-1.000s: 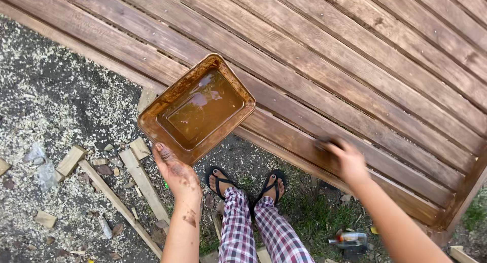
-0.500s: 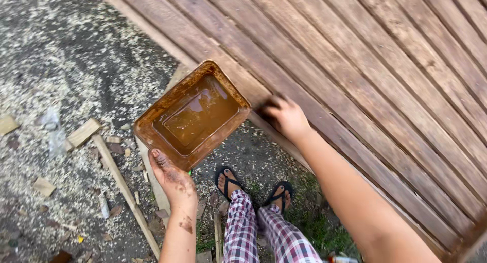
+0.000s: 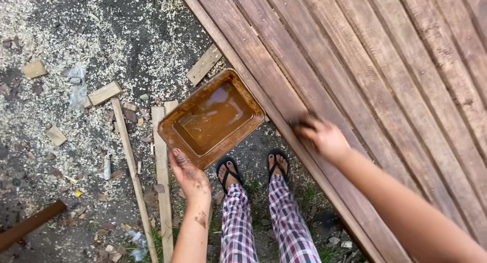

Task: The person applies brown wood stain to a slatted wooden bench outdoors. They hold a tray of stain in one hand and wipe the stain onto the bench slats with a cloth, working across the seat surface and edges, then spread the stain with their hand over the finished bench.

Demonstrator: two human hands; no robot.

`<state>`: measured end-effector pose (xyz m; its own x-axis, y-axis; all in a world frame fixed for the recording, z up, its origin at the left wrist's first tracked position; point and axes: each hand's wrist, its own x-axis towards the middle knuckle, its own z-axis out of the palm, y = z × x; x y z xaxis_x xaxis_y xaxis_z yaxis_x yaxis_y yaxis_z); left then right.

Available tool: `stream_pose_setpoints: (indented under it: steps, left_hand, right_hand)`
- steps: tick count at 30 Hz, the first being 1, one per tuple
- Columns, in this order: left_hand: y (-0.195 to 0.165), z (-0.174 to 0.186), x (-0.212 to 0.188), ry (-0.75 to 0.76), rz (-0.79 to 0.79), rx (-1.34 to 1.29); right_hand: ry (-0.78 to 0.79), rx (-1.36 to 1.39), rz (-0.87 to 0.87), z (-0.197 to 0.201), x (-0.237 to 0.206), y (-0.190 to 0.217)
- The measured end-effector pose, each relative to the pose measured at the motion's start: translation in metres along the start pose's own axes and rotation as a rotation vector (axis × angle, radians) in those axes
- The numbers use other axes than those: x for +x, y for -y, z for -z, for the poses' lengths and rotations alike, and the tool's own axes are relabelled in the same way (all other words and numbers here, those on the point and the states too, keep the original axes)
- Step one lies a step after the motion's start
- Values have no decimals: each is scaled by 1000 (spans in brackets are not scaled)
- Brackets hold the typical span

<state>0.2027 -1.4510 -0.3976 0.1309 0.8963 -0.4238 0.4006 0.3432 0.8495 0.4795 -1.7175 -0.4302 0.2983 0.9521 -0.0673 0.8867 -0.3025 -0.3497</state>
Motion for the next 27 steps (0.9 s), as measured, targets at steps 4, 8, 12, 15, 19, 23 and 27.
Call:
stream_pose_setpoints:
  steps: [4,8,12,15,19,23,27]
  left_hand:
    - [7,-30,-28,80,36,-296]
    - [3,-53,-60,135,28,-293]
    - [-7,-74,-84,176,61,-236]
    - [-13,-87,-99,180,25,-29]
    - [-20,-102,-109,234,-61,-108]
    - [-25,-115,-116,271,-70,-134]
    - [-26,-121,-115,310,98,-187]
  right_hand:
    - [212,-6,-16,9,-115,0]
    - [491,82,-139,40,-142,4]
    - [20,384,-262,108,-80,27]
    - [-116,486,-227,149,-5,45]
    - [52,230,-82,146,64,73]
    - [27,-25,-142,124,82,76]
    - [-153,219,-189,128,64,61]
